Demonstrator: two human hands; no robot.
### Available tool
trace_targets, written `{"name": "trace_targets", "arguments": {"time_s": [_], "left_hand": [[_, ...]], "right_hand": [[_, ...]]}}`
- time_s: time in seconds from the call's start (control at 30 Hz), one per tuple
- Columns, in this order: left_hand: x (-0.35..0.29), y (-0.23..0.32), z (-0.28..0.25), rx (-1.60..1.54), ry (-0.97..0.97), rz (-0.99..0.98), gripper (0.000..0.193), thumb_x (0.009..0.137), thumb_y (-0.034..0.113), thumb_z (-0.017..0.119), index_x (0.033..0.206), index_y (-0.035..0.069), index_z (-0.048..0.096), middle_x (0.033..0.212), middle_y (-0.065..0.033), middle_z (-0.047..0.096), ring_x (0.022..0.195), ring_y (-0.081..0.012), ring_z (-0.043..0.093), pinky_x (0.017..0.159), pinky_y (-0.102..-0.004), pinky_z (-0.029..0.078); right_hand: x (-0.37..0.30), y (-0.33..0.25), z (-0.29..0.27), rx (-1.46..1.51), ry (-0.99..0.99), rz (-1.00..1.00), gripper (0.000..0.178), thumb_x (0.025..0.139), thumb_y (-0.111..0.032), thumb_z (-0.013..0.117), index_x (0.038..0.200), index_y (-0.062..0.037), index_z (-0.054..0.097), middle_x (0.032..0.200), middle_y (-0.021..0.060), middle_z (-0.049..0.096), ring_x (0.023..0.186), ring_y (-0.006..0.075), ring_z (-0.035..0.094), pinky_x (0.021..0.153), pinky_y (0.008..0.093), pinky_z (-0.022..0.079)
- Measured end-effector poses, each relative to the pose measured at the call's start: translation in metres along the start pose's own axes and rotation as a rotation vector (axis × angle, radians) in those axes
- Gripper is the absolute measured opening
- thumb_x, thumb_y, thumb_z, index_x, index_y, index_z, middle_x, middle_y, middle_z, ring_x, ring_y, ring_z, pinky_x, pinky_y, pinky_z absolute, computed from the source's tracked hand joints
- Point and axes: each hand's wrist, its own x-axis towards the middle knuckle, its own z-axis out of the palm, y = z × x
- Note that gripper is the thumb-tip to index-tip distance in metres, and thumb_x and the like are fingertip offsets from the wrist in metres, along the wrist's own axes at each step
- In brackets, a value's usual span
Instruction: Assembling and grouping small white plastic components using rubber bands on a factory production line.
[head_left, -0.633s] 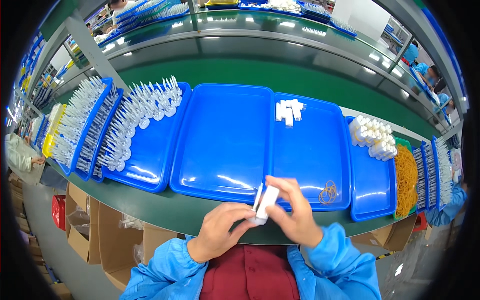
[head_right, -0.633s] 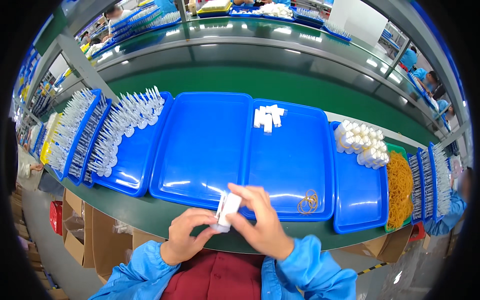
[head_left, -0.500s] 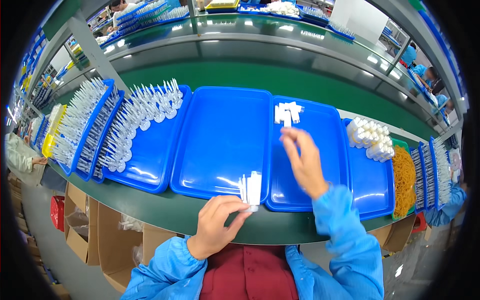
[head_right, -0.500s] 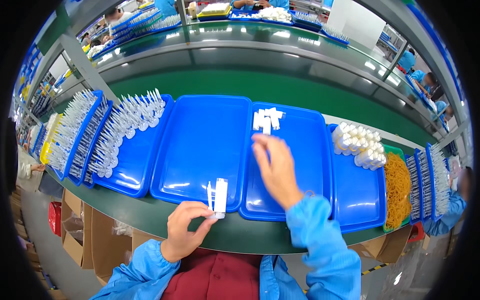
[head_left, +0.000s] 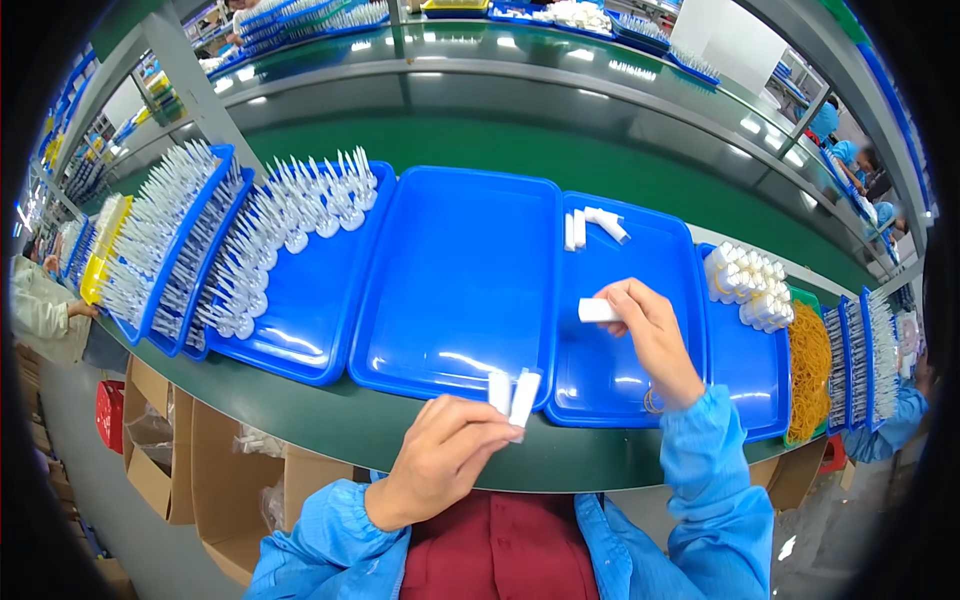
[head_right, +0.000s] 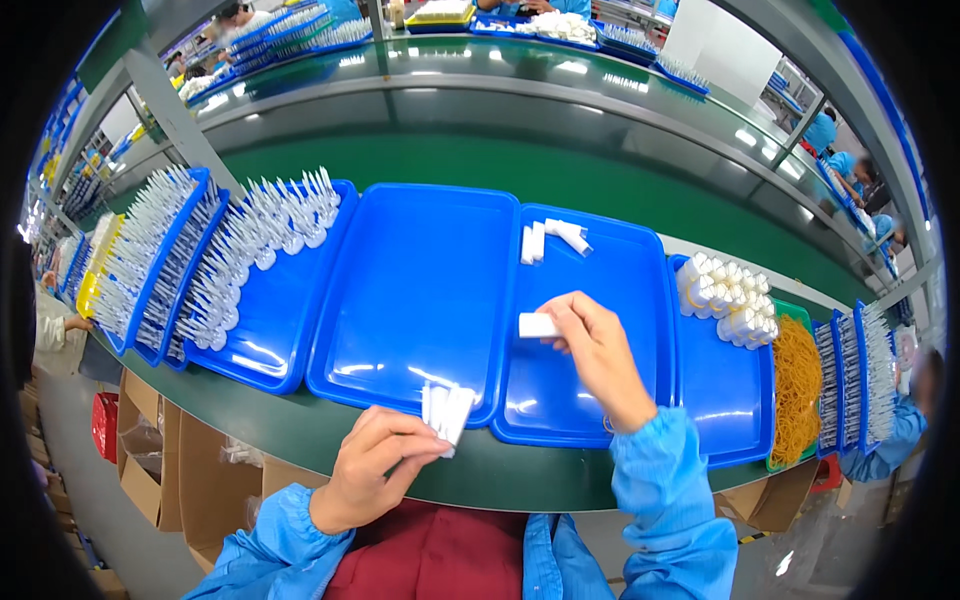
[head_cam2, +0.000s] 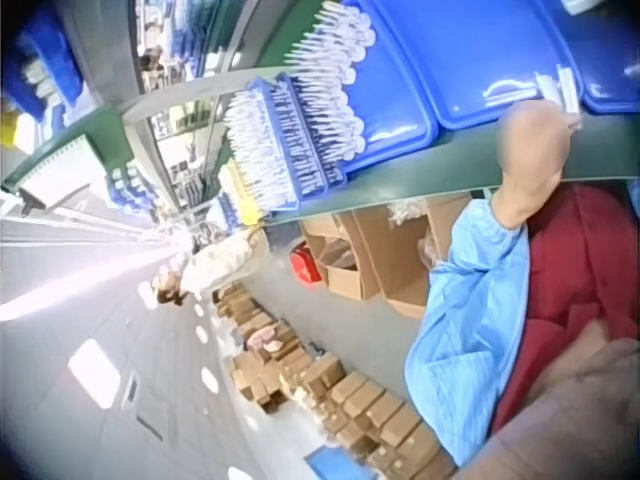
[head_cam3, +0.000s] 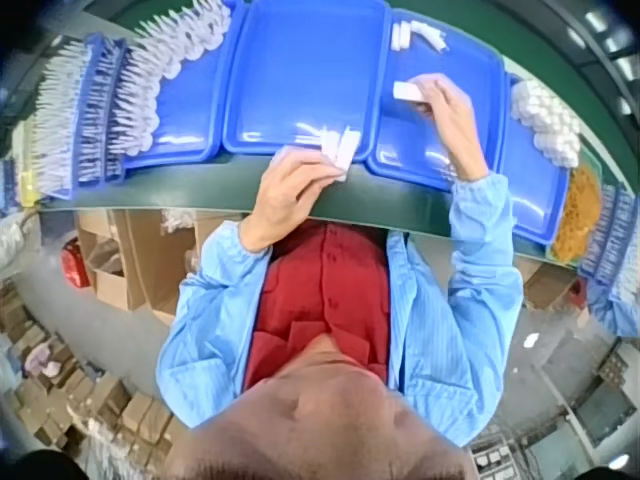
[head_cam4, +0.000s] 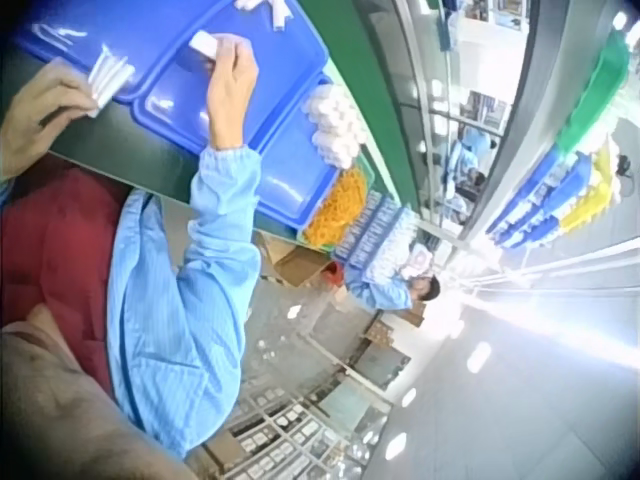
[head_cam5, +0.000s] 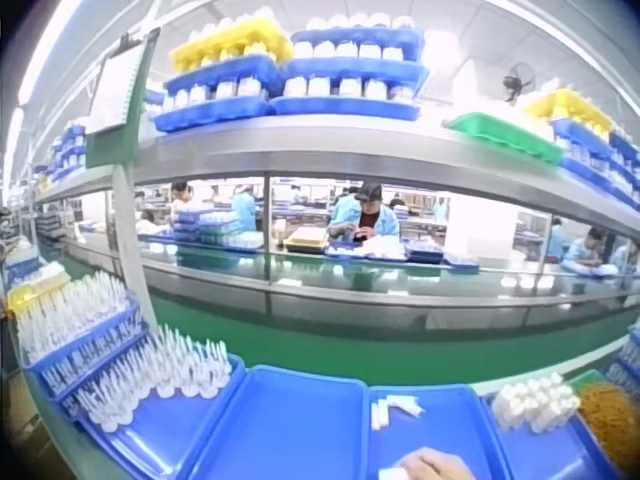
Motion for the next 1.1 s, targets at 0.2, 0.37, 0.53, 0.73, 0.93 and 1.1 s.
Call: {"name": "trace_targets", "arguments": {"time_s": [0.2, 0.37, 0.53, 0.73, 0.93, 1.1], "left_hand": [[0.011, 0.022, 0.005, -0.110, -0.166, 0.119, 0.032, 0.074, 0.000, 0.078, 0.103, 0.013, 0.077, 0.104, 0.0012, 0.070, 0.090, -0.0197, 0.062, 0.075, -0.0317, 0.044], [0.009, 0.025, 0.008, -0.090, -0.195, 0.138, 0.032, 0.074, 0.000, 0.077, 0.103, 0.014, 0.077, 0.105, 0.0015, 0.070, 0.089, -0.0196, 0.062, 0.074, -0.0319, 0.044], [0.007, 0.025, 0.016, -0.039, -0.085, 0.122, 0.038, 0.073, 0.001, 0.083, 0.107, 0.011, 0.070, 0.104, -0.0016, 0.069, 0.090, -0.0207, 0.064, 0.075, -0.0332, 0.045], [0.003, 0.011, 0.015, 0.032, 0.044, 0.088, 0.039, 0.071, 0.007, 0.087, 0.105, 0.011, 0.068, 0.102, -0.0026, 0.069, 0.086, -0.0213, 0.064, 0.075, -0.0350, 0.044], [0.005, 0.003, 0.013, 0.164, 0.059, 0.094, 0.034, 0.069, 0.001, 0.086, 0.098, 0.012, 0.070, 0.093, -0.0016, 0.066, 0.082, -0.0208, 0.061, 0.071, -0.0346, 0.040], [0.005, -0.004, 0.017, 0.310, -0.028, 0.076, 0.029, 0.074, 0.003, 0.082, 0.099, 0.013, 0.070, 0.092, -0.0007, 0.062, 0.080, -0.0201, 0.057, 0.070, -0.0357, 0.038]], "right_hand": [[-0.051, -0.020, 0.014, 0.186, -0.132, 0.107, 0.044, 0.107, -0.031, 0.052, 0.073, -0.0043, 0.062, 0.068, -0.0009, 0.056, 0.068, 0.0073, 0.049, 0.065, 0.0276, 0.039], [-0.054, -0.016, 0.013, 0.030, -0.160, -0.072, 0.039, 0.104, -0.024, 0.057, 0.069, -0.0059, 0.061, 0.063, 0.0025, 0.048, 0.070, 0.0158, 0.046, 0.074, 0.0329, 0.036], [-0.065, -0.018, 0.030, -0.183, -0.134, -0.507, 0.028, 0.094, -0.017, 0.067, 0.069, -0.0076, 0.058, 0.067, 0.0052, 0.048, 0.070, 0.0249, 0.046, 0.074, 0.0361, 0.036], [-0.084, -0.019, 0.055, -0.102, 0.062, -0.526, 0.024, 0.095, -0.013, 0.064, 0.073, -0.0071, 0.057, 0.071, 0.0072, 0.050, 0.074, 0.0264, 0.051, 0.074, 0.0393, 0.037], [0.026, 0.010, 0.021, -0.442, 0.226, -0.587, 0.015, 0.096, -0.014, 0.059, 0.109, -0.0075, 0.065, 0.104, 0.0103, 0.066, 0.093, 0.0324, 0.059, 0.081, 0.0439, 0.043], [0.102, 0.075, -0.027, -0.766, 0.346, -0.359, 0.027, 0.089, -0.013, 0.069, 0.115, -0.0082, 0.063, 0.110, 0.0108, 0.066, 0.104, 0.0314, 0.058, 0.086, 0.0447, 0.046]]}}
